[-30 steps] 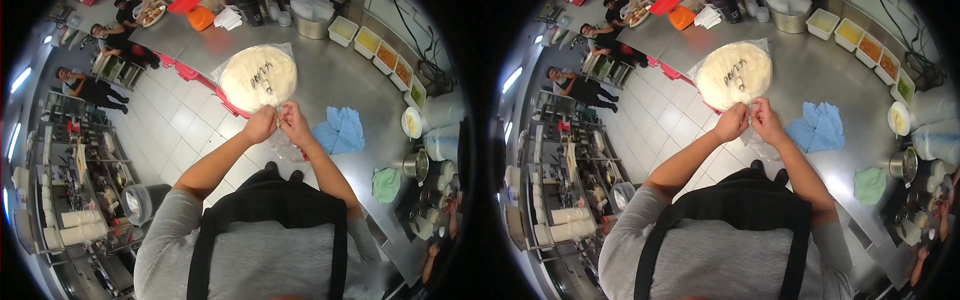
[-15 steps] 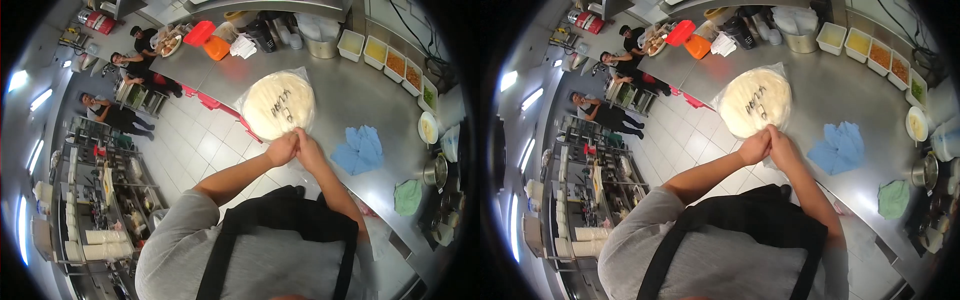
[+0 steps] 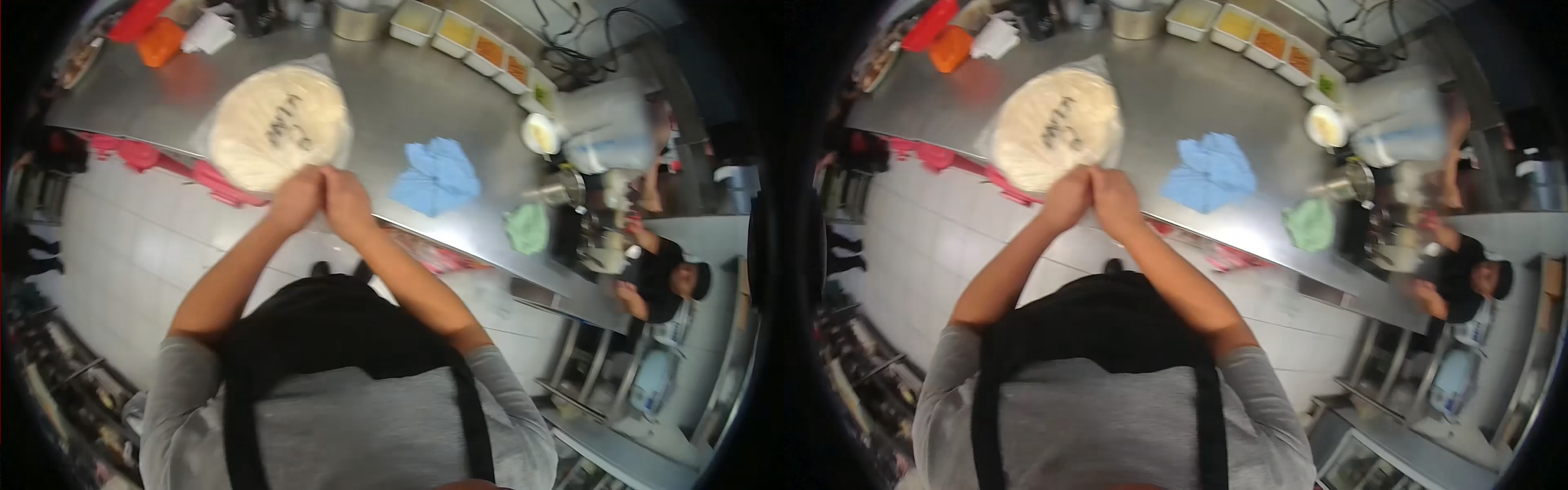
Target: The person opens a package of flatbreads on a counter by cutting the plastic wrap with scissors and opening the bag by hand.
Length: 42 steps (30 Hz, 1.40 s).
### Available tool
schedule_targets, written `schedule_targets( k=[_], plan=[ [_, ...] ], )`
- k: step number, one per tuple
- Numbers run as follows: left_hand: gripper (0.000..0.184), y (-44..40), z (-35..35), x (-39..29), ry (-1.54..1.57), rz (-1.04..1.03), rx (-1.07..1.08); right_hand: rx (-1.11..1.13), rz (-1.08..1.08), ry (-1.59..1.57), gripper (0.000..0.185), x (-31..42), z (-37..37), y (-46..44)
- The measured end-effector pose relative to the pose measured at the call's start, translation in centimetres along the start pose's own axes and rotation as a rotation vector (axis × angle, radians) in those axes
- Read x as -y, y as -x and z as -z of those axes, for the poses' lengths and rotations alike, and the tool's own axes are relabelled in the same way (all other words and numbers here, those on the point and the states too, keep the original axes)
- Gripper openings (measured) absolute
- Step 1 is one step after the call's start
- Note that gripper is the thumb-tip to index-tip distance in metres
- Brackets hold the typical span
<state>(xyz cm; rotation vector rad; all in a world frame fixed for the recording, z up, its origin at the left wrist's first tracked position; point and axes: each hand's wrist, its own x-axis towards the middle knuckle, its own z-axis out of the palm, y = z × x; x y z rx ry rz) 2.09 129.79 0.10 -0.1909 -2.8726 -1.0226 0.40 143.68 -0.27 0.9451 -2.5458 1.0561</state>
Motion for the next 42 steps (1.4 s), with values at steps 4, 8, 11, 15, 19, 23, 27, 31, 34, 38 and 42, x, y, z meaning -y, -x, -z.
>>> schedule_targets(
  k=[4, 8, 11, 15, 19, 23, 27, 31, 34, 38, 42],
  plan=[
    [0.015, -0.2, 0.3, 0.4, -0.022, -0.047, -0.081, 0.001, 0.059, 0.035, 0.036, 0.0, -0.2, -0.8],
    [0.018, 0.2, 1.1, -0.3, 0.062, -0.077, -0.051, 0.089, 0.059, 0.047, 0.037, 0.0, 0.8, -1.1],
    [0.021, -0.4, 1.8, -1.0, 0.126, -0.087, -0.009, 0.119, 0.086, 0.042, 0.038, 0.0, 1.7, -1.9],
    [0.019, 0.0, 1.2, -0.5, 0.029, -0.147, -0.022, 0.219, -0.115, -0.166, 0.047, 0.0, 2.3, -2.6],
    [0.013, 0.5, 0.5, -0.8, -0.035, -0.189, -0.116, 0.217, -0.193, -0.318, 0.047, -0.8, 2.7, -2.1],
    [0.017, 0.4, 1.0, -0.9, -0.074, -0.183, -0.034, -0.079, 0.127, -0.376, 0.041, -1.7, 1.8, -1.1],
    [0.011, -0.1, 2.1, -1.5, 0.004, -0.209, 0.005, -0.076, 0.109, -0.355, 0.030, -2.3, 1.8, -1.3],
    [0.010, 0.7, 1.8, -3.4, 0.176, 0.010, -0.124, 0.076, -0.092, -0.440, 0.020, -2.9, 1.7, -1.8],
    [0.007, 1.5, -0.3, -3.4, 0.177, 0.078, -0.375, 0.071, -0.203, -0.550, 0.017, -4.5, 0.8, -2.4],
    [0.006, -1.8, -1.3, -2.2, 0.234, 0.064, -0.512, 0.122, -0.218, -0.586, 0.016, -6.0, 0.9, -2.8],
    [0.012, 1.0, -1.7, -3.6, 0.383, 0.266, -0.515, 0.165, -0.548, -0.943, 0.015, -3.9, 1.2, -2.4]
  ],
)
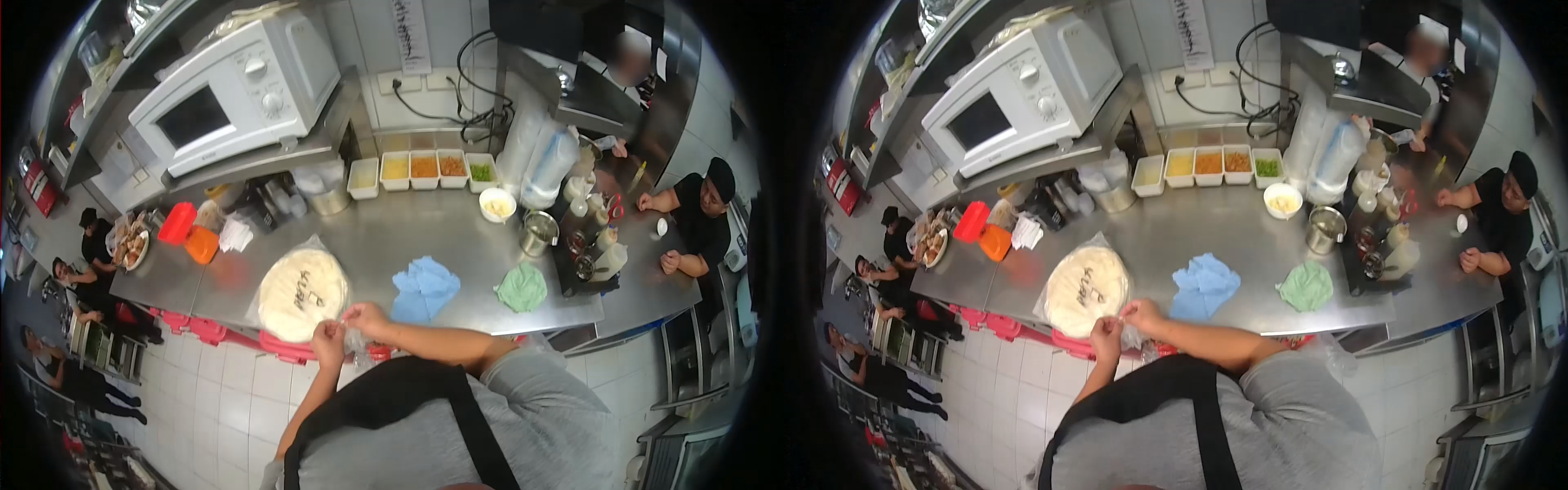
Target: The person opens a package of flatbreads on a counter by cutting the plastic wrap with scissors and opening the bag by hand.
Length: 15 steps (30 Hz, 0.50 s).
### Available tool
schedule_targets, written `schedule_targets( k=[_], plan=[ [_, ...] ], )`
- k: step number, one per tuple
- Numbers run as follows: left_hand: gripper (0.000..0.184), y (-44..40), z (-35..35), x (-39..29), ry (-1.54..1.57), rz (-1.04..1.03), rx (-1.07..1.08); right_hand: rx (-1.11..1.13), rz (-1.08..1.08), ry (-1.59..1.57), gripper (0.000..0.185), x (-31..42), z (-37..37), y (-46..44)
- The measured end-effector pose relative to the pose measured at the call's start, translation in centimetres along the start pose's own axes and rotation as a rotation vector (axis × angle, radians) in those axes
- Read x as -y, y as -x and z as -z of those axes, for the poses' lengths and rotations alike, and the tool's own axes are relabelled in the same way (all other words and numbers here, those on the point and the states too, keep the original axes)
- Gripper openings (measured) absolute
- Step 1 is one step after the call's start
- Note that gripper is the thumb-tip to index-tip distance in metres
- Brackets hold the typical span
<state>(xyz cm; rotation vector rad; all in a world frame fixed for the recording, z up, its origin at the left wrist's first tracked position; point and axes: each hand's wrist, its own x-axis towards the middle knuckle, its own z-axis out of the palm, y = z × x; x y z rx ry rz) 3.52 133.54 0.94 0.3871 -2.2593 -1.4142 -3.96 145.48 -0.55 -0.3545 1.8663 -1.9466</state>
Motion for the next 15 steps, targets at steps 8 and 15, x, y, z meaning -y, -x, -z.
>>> schedule_targets(
  k=[8, 15],
  plan=[
    [0.011, 0.3, -0.6, 0.7, -0.008, 0.018, -0.075, 0.031, 0.018, 0.067, 0.016, 0.7, 0.0, 0.3],
    [0.010, 0.4, -0.3, 1.3, -0.158, -0.013, 0.008, 0.031, -0.021, -0.013, 0.014, -0.2, -0.5, -0.2]
  ],
)
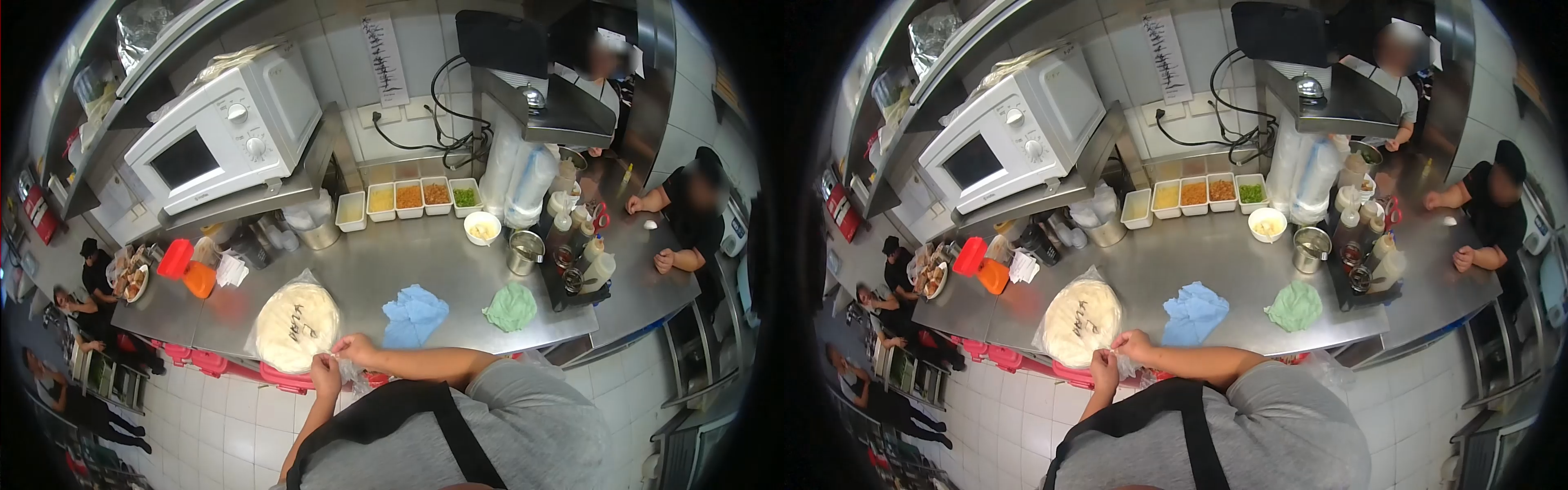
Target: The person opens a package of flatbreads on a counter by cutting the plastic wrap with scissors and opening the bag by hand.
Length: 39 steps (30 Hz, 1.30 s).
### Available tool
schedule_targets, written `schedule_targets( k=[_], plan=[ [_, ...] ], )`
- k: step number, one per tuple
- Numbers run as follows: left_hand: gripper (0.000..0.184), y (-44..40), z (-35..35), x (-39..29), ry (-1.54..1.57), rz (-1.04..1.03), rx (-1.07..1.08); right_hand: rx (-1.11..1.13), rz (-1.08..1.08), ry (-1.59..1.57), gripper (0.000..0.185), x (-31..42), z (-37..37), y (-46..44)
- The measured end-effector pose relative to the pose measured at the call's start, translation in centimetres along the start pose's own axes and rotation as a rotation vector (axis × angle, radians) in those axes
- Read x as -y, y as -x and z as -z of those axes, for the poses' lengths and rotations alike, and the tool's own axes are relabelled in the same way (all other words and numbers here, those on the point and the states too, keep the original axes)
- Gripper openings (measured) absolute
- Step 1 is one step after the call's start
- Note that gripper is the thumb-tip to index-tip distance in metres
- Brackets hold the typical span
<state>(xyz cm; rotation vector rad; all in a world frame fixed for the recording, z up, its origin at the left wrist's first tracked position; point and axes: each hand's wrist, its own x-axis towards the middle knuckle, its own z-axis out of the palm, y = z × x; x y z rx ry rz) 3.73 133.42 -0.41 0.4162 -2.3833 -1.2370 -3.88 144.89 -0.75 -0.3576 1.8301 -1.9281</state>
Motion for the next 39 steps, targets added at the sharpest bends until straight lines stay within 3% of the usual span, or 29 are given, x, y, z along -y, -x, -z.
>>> schedule_targets(
  k=[9, 12, 15, 18, 21, 25, 29, 32, 35, 39],
  plan=[
    [0.010, -2.0, 0.2, 2.6, 0.094, 0.034, 0.121, 0.140, -0.182, -0.418, 0.017, 0.0, 0.1, -1.0],
    [0.010, -2.3, 0.5, 2.8, 0.035, 0.048, 0.175, 0.215, 0.097, -0.097, 0.017, 0.7, 0.7, -1.6],
    [0.013, -2.4, 0.8, 1.0, 0.015, 0.105, 0.215, 0.302, 0.637, 0.531, 0.017, 4.4, 1.6, -1.1],
    [0.024, -2.5, 0.9, 1.3, 0.164, 0.159, 0.220, 0.466, 0.826, 0.699, 0.025, 4.5, 0.8, -2.7],
    [0.031, -2.5, 1.5, 0.6, 0.234, 0.297, 0.306, 0.664, 0.864, 0.797, 0.030, 6.5, 1.1, -2.6],
    [0.033, -2.3, 2.5, -3.1, 0.371, 0.436, 0.338, 0.732, 0.740, 0.910, 0.042, 9.1, 1.2, -1.4],
    [0.023, -2.5, 1.7, -1.6, 0.481, 0.474, 0.272, 0.739, 0.610, 0.914, 0.047, 8.8, 1.0, -1.9],
    [0.028, -2.7, 2.1, 0.1, 0.441, 0.504, 0.388, 0.714, 0.655, 0.804, 0.027, 7.5, 1.4, -1.7],
    [0.020, -2.9, 1.6, 0.4, 0.485, 0.491, 0.363, 0.694, 0.471, 0.802, 0.031, 8.4, 1.4, -1.3],
    [0.018, -2.4, 0.9, -3.3, 0.525, 0.530, 0.285, 0.568, 0.669, 0.989, 0.030, 7.6, 1.3, -0.5]
  ],
)
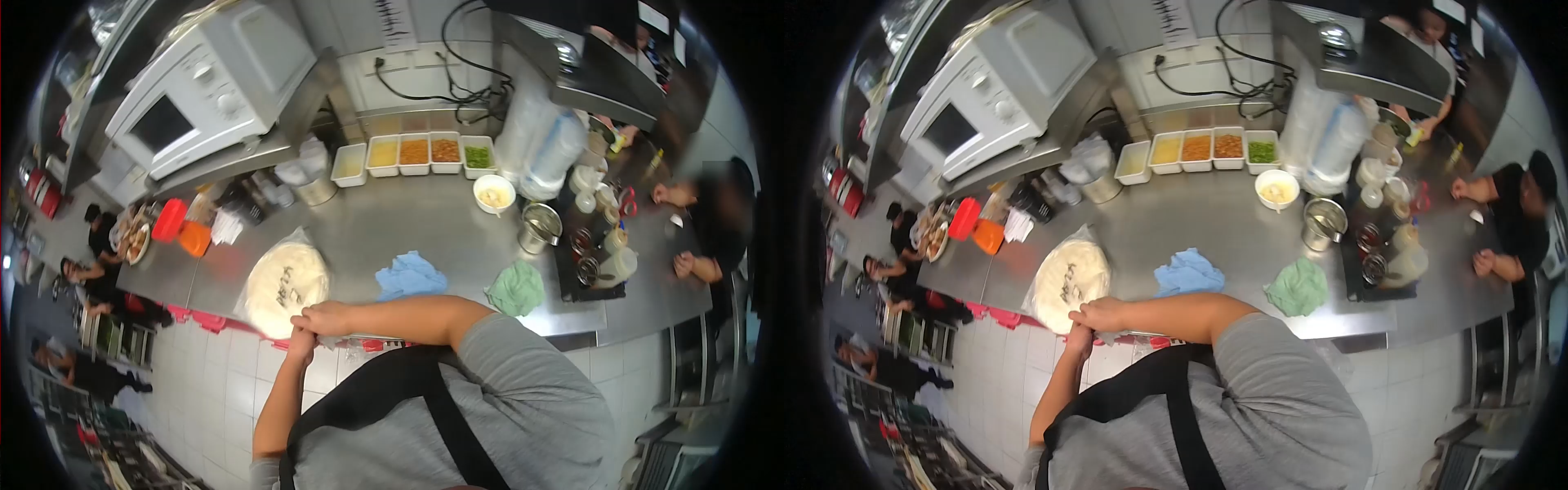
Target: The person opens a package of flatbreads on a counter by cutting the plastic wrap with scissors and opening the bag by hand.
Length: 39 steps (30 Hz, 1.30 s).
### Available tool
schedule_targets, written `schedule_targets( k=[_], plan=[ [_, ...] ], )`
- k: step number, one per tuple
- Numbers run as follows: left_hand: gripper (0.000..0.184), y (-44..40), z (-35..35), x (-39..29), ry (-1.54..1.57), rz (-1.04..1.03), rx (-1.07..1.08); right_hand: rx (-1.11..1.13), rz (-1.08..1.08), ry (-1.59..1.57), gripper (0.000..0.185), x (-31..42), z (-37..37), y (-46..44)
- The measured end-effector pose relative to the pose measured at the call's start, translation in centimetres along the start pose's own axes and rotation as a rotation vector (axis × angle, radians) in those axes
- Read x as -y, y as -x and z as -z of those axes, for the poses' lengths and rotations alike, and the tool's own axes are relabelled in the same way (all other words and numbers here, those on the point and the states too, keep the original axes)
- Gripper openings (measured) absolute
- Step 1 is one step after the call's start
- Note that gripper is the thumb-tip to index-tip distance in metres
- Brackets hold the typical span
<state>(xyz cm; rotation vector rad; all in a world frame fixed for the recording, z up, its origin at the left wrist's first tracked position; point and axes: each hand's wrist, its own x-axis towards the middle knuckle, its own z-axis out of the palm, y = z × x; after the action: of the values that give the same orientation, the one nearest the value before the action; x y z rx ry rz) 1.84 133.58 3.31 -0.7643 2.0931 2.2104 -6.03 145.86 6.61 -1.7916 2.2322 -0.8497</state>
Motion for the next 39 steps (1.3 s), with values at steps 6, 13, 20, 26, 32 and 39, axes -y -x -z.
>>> schedule_targets(
  k=[6, 13, 20, 26, 32, 39],
  plan=[
    [0.020, -2.7, 1.9, 1.0, -0.127, 0.071, 0.152, -0.096, -0.009, 0.108, 0.027, -0.4, -2.1, -0.2],
    [0.028, -1.3, 2.0, -0.8, -0.212, 0.104, 0.211, -0.138, -0.238, -0.067, 0.024, 0.6, -3.0, -0.1],
    [0.032, -3.2, 3.5, 1.5, -0.422, -0.138, 0.248, -0.352, -0.176, -0.105, 0.023, -0.1, -5.4, 0.2],
    [0.015, -1.8, 4.2, 0.0, -0.599, -0.332, 0.108, -0.407, -0.367, -0.156, 0.036, 2.1, -1.8, -0.2],
    [0.009, -1.8, 4.1, 2.1, -0.224, -0.450, 0.051, -0.340, -0.338, -0.708, 0.043, 0.6, -0.3, -1.6],
    [0.010, -1.6, 4.1, 2.1, -0.228, -0.441, 0.038, -0.091, -0.174, -0.312, 0.043, 2.1, 1.0, -2.8]
  ],
)
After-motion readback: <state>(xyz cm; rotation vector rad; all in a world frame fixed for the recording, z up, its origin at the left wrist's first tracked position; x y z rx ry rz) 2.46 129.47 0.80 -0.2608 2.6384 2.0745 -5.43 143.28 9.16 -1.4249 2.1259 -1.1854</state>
